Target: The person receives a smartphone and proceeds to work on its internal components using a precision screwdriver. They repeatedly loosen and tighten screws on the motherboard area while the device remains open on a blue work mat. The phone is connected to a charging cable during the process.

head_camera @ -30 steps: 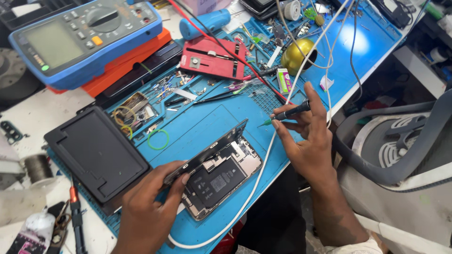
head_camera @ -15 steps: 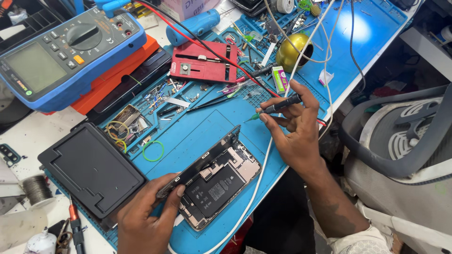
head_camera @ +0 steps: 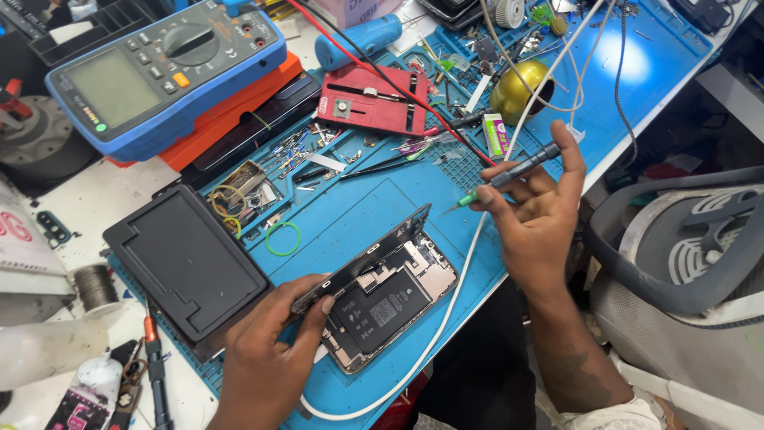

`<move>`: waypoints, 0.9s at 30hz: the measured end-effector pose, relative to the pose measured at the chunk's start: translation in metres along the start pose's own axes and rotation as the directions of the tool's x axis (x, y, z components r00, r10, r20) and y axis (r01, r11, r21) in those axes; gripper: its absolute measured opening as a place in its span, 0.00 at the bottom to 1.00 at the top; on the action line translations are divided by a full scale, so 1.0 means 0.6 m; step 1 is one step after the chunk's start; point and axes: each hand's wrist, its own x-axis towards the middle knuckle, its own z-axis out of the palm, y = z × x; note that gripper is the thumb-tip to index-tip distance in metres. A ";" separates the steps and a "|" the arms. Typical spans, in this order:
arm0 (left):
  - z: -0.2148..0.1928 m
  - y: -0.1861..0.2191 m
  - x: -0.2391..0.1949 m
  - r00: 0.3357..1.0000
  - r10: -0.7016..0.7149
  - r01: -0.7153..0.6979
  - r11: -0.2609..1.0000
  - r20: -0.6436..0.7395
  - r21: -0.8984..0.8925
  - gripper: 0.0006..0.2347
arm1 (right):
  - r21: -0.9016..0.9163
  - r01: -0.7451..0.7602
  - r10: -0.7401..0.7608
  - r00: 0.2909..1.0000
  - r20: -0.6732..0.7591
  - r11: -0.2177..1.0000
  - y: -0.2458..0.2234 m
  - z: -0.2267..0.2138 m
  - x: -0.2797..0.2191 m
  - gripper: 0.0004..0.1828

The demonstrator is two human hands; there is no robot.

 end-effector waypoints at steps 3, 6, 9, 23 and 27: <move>-0.002 0.002 -0.001 1.000 -0.014 0.015 0.999 0.021 -0.046 0.10 | 0.110 -0.061 0.064 0.998 -0.020 0.992 -0.008 0.001 -0.002 0.51; -0.004 0.003 -0.001 0.999 0.015 -0.013 0.999 0.039 -0.032 0.10 | 0.191 -0.116 0.120 0.993 -0.010 0.975 -0.017 0.006 -0.001 0.50; -0.006 0.006 -0.001 0.999 0.001 0.001 0.998 0.039 -0.059 0.10 | 0.250 -0.156 0.160 0.987 0.003 0.956 -0.029 0.011 0.003 0.49; -0.008 0.015 -0.002 0.999 -0.009 0.013 0.998 0.054 -0.060 0.09 | 0.269 -0.033 0.041 0.999 -0.026 0.963 -0.050 0.050 0.044 0.47; -0.008 0.013 -0.002 0.997 -0.046 0.049 0.997 0.062 -0.053 0.10 | 0.279 -0.041 0.048 0.999 -0.018 0.960 -0.048 0.054 0.046 0.47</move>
